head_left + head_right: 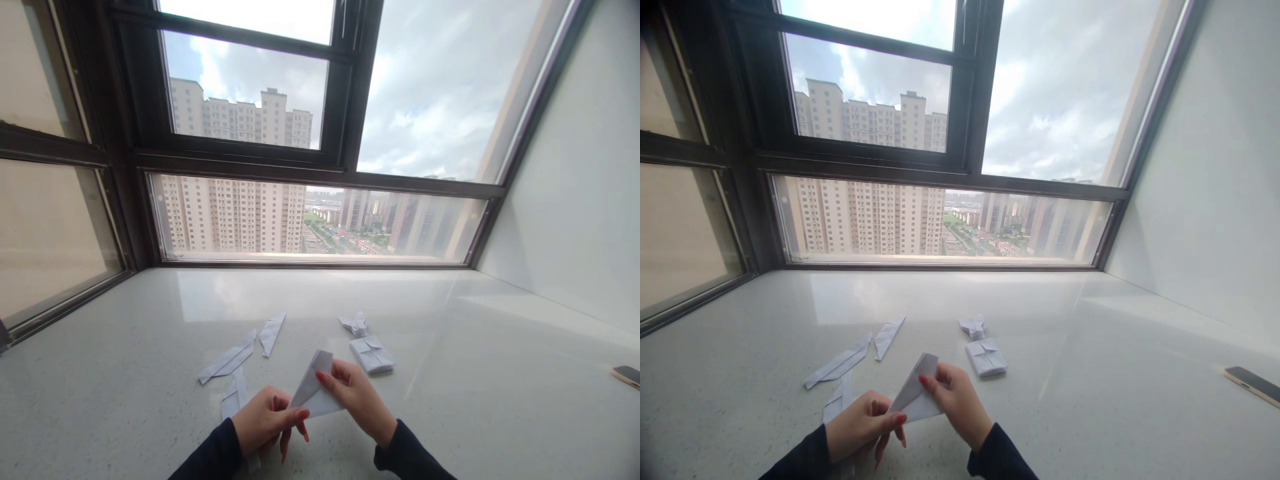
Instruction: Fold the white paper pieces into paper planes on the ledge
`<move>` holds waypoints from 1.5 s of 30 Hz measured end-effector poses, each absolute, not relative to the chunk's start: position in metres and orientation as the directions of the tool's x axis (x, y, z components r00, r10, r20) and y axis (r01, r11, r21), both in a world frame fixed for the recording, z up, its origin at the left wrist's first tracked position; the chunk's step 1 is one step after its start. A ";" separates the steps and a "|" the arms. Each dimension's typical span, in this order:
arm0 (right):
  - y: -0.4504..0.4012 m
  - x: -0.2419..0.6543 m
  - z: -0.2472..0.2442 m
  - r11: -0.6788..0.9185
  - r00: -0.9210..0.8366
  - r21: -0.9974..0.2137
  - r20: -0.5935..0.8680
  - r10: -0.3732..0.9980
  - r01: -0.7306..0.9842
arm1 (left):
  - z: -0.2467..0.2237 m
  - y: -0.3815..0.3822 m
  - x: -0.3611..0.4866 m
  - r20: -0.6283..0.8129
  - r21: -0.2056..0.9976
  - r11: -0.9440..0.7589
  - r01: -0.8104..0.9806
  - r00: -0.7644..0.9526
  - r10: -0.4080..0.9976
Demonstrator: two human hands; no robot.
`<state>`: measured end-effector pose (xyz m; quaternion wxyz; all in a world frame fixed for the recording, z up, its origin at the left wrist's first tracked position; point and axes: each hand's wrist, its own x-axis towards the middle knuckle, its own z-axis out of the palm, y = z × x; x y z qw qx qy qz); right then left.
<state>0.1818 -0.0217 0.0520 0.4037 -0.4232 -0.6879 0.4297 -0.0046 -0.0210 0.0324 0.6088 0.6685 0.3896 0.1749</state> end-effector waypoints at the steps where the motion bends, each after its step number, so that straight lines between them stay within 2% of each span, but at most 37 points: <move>1: -0.023 0.187 0.050 0.264 -0.301 -0.929 0.183 0.936 0.258 | 0.032 -0.021 -0.005 -0.238 0.950 0.037 0.311 0.639 0.732; 5: -0.031 0.215 0.043 0.273 -0.184 -0.822 0.208 0.961 0.499 | 0.028 -0.020 -0.006 -0.212 0.949 0.021 0.315 0.588 0.780; 8: -0.041 0.244 0.036 0.235 -0.085 -0.618 0.263 0.961 0.750 | 0.024 -0.019 -0.006 -0.199 0.951 0.023 0.309 0.555 0.808; 11: -0.049 0.278 0.026 0.164 -0.024 -0.425 0.316 0.949 0.890 | 0.022 -0.018 -0.006 -0.184 0.954 0.009 0.298 0.563 0.806; 15: -0.049 0.316 0.014 0.079 0.016 -0.253 0.351 0.936 0.964 | 0.021 -0.017 -0.005 -0.178 0.959 0.011 0.282 0.572 0.801; 19: -0.041 0.328 0.007 0.080 -0.029 -0.120 0.380 0.924 0.989 | 0.025 -0.019 -0.003 -0.167 0.963 0.011 0.269 0.565 0.808; 24: -0.037 0.325 0.005 0.107 -0.094 -0.003 0.441 0.893 0.994 | 0.028 -0.022 -0.001 -0.157 0.968 0.013 0.252 0.561 0.813; 28: -0.040 0.325 0.008 0.069 -0.116 0.108 0.530 0.840 0.992 | 0.027 -0.021 -0.001 -0.155 0.968 0.010 0.252 0.566 0.810; 32: -0.043 0.323 0.012 0.036 -0.114 0.138 0.614 0.781 0.990 | 0.026 -0.019 -0.004 -0.168 0.960 0.001 0.280 0.574 0.801; 45: -0.043 0.305 0.053 0.087 -0.118 0.080 0.666 0.737 0.993 | 0.030 -0.021 -0.002 -0.173 0.956 -0.004 0.293 0.575 0.800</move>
